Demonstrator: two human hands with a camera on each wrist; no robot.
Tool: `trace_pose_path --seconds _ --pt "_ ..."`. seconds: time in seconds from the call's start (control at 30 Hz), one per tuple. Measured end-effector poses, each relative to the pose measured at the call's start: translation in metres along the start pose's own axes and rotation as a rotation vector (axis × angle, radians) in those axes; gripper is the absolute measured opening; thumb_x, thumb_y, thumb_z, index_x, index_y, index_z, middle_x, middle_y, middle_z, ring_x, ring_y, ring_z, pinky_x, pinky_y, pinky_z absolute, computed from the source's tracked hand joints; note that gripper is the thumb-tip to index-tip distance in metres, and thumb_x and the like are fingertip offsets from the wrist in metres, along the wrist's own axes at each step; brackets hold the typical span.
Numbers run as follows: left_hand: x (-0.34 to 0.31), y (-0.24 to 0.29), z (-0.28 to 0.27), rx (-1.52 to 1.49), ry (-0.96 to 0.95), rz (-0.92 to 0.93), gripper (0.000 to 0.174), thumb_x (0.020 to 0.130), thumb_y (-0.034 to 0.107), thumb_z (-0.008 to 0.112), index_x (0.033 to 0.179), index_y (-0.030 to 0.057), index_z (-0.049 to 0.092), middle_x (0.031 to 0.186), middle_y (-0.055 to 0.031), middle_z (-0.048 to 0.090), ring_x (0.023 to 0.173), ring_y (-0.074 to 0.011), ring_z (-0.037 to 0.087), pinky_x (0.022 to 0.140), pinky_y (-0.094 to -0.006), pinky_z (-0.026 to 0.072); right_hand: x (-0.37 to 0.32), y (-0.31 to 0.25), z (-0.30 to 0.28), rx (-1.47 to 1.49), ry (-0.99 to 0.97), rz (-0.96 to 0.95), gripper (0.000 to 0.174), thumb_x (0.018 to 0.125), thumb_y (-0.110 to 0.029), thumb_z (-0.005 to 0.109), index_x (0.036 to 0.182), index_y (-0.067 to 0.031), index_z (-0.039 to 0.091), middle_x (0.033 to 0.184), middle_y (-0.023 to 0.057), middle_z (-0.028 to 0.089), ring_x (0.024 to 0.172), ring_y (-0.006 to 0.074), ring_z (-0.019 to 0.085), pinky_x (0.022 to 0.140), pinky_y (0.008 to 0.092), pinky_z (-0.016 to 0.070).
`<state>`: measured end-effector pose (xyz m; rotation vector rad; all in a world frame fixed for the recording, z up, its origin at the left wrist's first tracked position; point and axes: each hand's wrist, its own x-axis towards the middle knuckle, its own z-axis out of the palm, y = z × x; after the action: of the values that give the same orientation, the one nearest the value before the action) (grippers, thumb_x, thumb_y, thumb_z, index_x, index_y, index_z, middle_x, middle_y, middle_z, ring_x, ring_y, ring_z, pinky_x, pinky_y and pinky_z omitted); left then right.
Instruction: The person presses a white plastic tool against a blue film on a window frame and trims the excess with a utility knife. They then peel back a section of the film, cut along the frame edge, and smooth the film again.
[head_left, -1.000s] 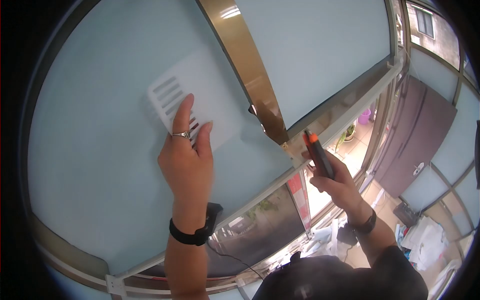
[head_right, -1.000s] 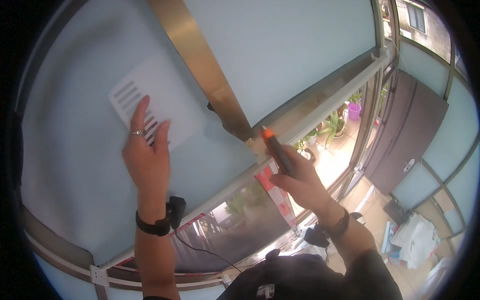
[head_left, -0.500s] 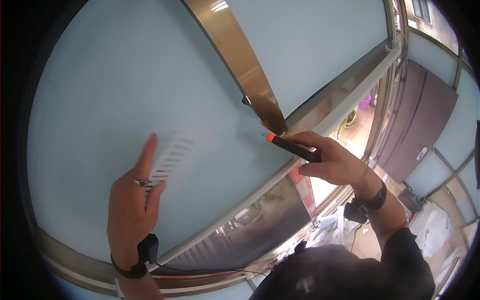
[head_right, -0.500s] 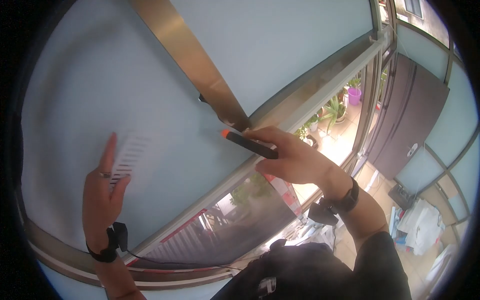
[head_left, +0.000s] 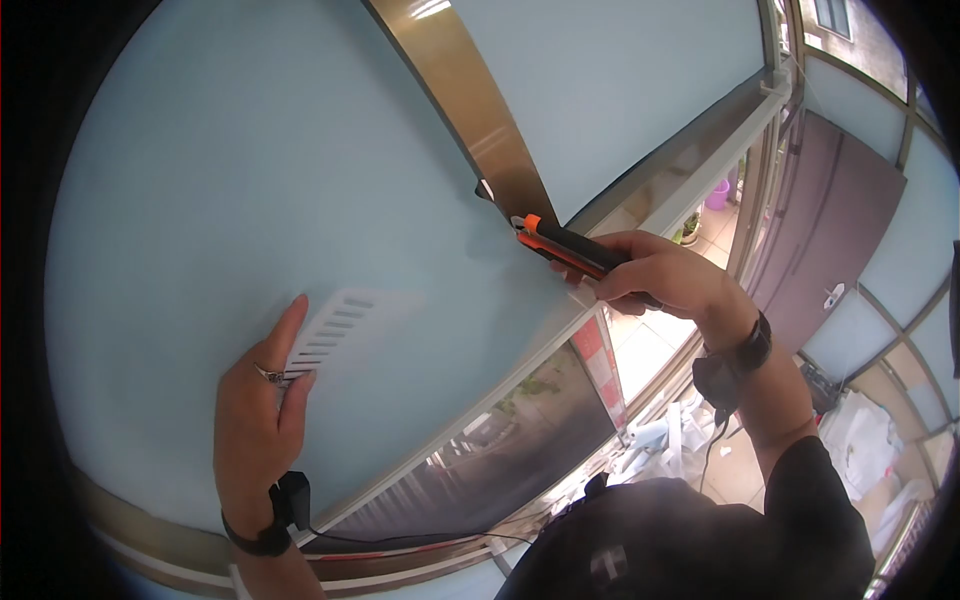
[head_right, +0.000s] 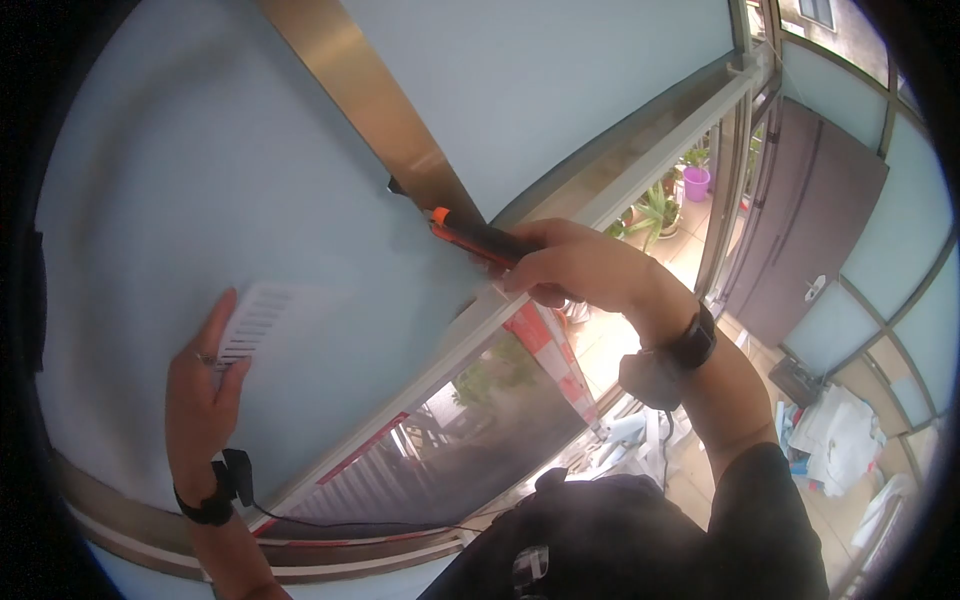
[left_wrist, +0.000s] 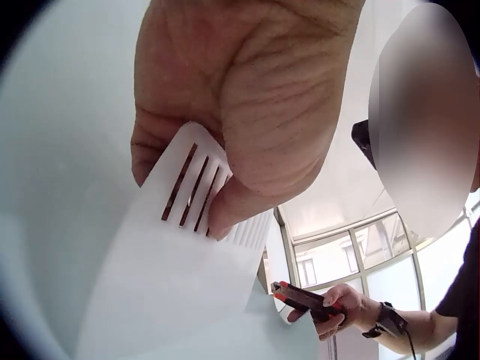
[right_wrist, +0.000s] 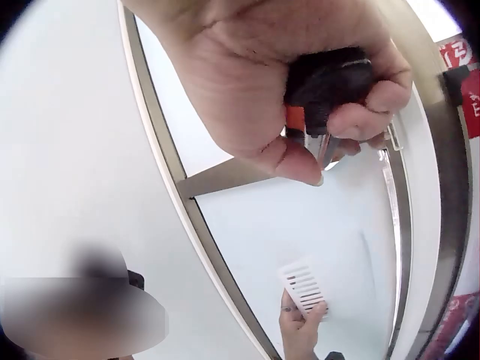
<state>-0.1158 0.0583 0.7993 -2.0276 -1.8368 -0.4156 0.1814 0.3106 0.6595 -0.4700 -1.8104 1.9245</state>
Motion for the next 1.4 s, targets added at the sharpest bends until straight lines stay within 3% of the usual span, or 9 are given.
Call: trace_pose_path --seconds 0.07,0.3,0.4,0.43,0.57,0.77,0.9,1.13,1.4 --pt "-0.002 0.003 0.000 -0.002 -0.020 -0.023 0.064 0.086 -0.008 0.061 0.148 0.0073 0.053 0.104 -0.0223 0.071 0.091 -0.0375 0.069 0.085 -0.0395 0.0543 -0.004 -0.001 0.001 0.155 -0.054 -0.004 0.053 0.081 -0.005 0.065 0.133 0.0009 0.063 0.071 -0.0024 0.053 0.055 0.0071 0.047 0.051 0.0236 0.0365" --pt "-0.003 0.001 0.012 -0.050 0.014 -0.012 0.061 0.087 -0.009 0.060 0.146 0.0049 0.054 0.107 -0.0232 0.072 0.093 -0.0359 0.072 0.084 -0.0382 0.0557 -0.028 0.004 0.044 -0.151 0.099 -0.066 0.053 0.085 -0.002 0.063 0.138 -0.0018 0.061 0.074 -0.0030 0.051 0.063 0.0068 0.051 0.058 0.0235 0.0397" --pt "0.009 0.006 0.023 -0.096 0.027 0.014 0.061 0.087 -0.009 0.058 0.147 0.0050 0.053 0.109 -0.0230 0.072 0.093 -0.0339 0.073 0.085 -0.0370 0.0567 -0.024 0.015 0.064 -0.410 0.212 -0.688 0.051 0.082 -0.006 0.067 0.132 -0.0014 0.060 0.092 0.0113 0.053 0.078 0.0237 0.059 0.068 0.0358 0.0467" --pt "0.015 0.009 0.025 -0.097 0.014 0.033 0.061 0.087 -0.009 0.058 0.147 0.0050 0.053 0.109 -0.0230 0.072 0.093 -0.0339 0.073 0.085 -0.0370 0.0567 -0.026 0.012 0.073 -0.434 0.226 -0.676 0.053 0.079 -0.005 0.066 0.131 -0.0009 0.059 0.098 0.0154 0.052 0.083 0.0321 0.060 0.071 0.0393 0.0486" --pt "0.024 0.025 0.030 -0.061 -0.035 0.001 0.061 0.088 -0.009 0.057 0.148 0.0040 0.052 0.112 -0.0238 0.072 0.094 -0.0334 0.074 0.085 -0.0369 0.0572 -0.021 0.031 0.107 -0.389 0.300 -0.815 0.057 0.078 -0.008 0.068 0.132 0.0034 0.054 0.106 0.0188 0.054 0.085 0.0390 0.064 0.071 0.0471 0.0528" --pt "0.040 0.033 0.039 -0.087 -0.151 -0.029 0.061 0.090 -0.008 0.055 0.149 0.0016 0.049 0.115 -0.0244 0.072 0.099 -0.0353 0.074 0.089 -0.0369 0.0563 -0.020 0.042 0.120 -0.414 0.356 -0.655 0.056 0.079 -0.008 0.071 0.132 0.0006 0.056 0.114 0.0180 0.054 0.084 0.0374 0.068 0.074 0.0420 0.0571" --pt "0.052 0.027 0.033 -0.086 -0.061 -0.024 0.059 0.091 -0.006 0.054 0.149 0.0009 0.049 0.116 -0.0244 0.071 0.100 -0.0347 0.073 0.090 -0.0371 0.0558 -0.026 0.052 0.093 -0.488 0.668 -0.537 0.053 0.080 -0.011 0.071 0.131 -0.0043 0.059 0.129 0.0230 0.052 0.082 0.0395 0.069 0.075 0.0438 0.0577" --pt "0.057 0.030 0.029 0.033 -0.156 -0.094 0.060 0.091 -0.006 0.055 0.150 0.0056 0.051 0.115 -0.0231 0.072 0.100 -0.0325 0.074 0.089 -0.0357 0.0561 -0.020 0.048 0.057 -0.518 0.425 -0.446 0.054 0.080 -0.015 0.073 0.131 -0.0018 0.062 0.135 0.0242 0.053 0.090 0.0397 0.071 0.084 0.0435 0.0570" --pt "0.063 0.032 0.033 -0.025 -0.182 -0.090 0.064 0.090 -0.009 0.057 0.151 0.0088 0.051 0.113 -0.0225 0.073 0.098 -0.0310 0.074 0.088 -0.0351 0.0566 -0.026 0.039 0.053 -0.520 0.441 -0.416 0.053 0.080 -0.017 0.073 0.130 -0.0003 0.063 0.127 0.0222 0.057 0.090 0.0381 0.071 0.083 0.0424 0.0569"
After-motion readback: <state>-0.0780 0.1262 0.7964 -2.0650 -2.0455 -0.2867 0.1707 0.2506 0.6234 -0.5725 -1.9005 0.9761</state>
